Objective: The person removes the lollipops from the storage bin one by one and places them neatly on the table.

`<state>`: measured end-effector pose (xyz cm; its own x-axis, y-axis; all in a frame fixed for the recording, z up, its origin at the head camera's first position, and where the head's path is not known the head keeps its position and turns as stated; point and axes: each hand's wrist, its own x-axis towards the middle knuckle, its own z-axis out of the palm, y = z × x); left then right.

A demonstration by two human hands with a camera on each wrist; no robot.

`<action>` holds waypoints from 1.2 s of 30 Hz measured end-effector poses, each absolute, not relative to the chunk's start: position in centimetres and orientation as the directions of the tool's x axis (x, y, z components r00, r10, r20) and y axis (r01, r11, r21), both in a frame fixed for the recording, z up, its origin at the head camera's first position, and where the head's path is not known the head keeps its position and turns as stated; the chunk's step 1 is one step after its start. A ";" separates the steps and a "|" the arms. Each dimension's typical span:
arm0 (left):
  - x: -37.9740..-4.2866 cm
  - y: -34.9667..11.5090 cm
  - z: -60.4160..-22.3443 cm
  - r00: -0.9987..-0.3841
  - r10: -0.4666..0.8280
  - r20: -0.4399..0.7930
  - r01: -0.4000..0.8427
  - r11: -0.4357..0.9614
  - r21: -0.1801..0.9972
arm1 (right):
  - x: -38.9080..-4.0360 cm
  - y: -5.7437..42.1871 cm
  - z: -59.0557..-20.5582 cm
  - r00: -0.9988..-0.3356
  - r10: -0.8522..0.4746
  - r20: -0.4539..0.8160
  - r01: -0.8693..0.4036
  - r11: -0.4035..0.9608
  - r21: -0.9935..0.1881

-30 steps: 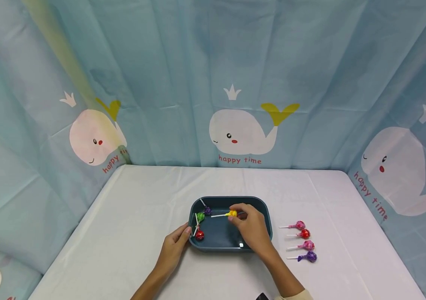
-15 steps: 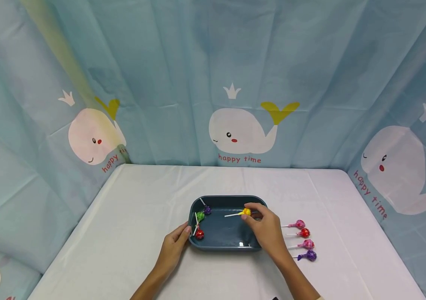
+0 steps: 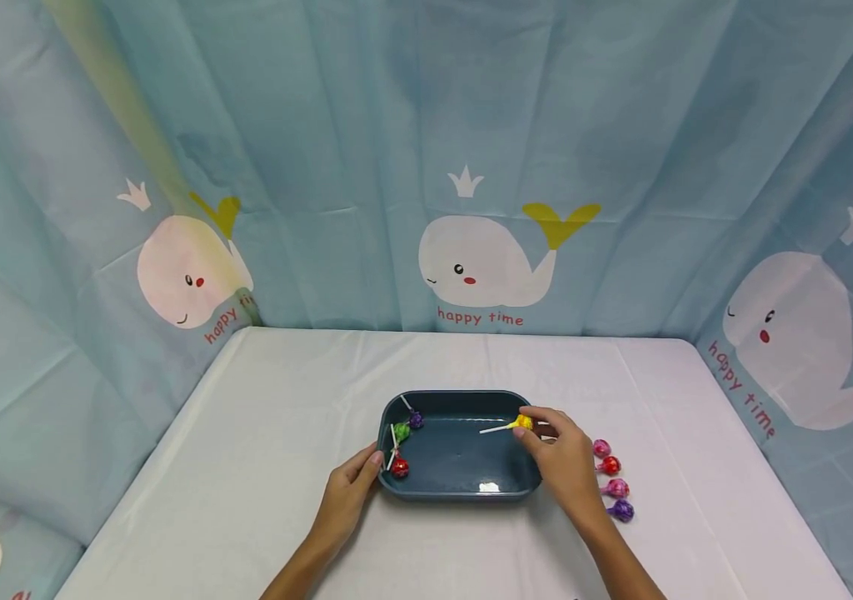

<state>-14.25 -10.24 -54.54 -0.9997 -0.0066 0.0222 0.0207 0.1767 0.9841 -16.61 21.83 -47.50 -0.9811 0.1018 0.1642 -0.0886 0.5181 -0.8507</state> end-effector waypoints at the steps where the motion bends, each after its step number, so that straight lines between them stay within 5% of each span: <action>1: -14.3 -10.2 -54.6 -1.000 -0.004 0.027 0.026 0.176 0.984 | -16.6 22.0 -47.5 -0.980 0.107 0.167 -0.088 0.520 -0.850; 36: -14.4 -10.3 -54.8 -1.000 -0.003 0.014 0.014 0.123 0.992 | -15.8 31.0 -49.3 -0.925 0.348 0.153 0.109 0.628 -0.771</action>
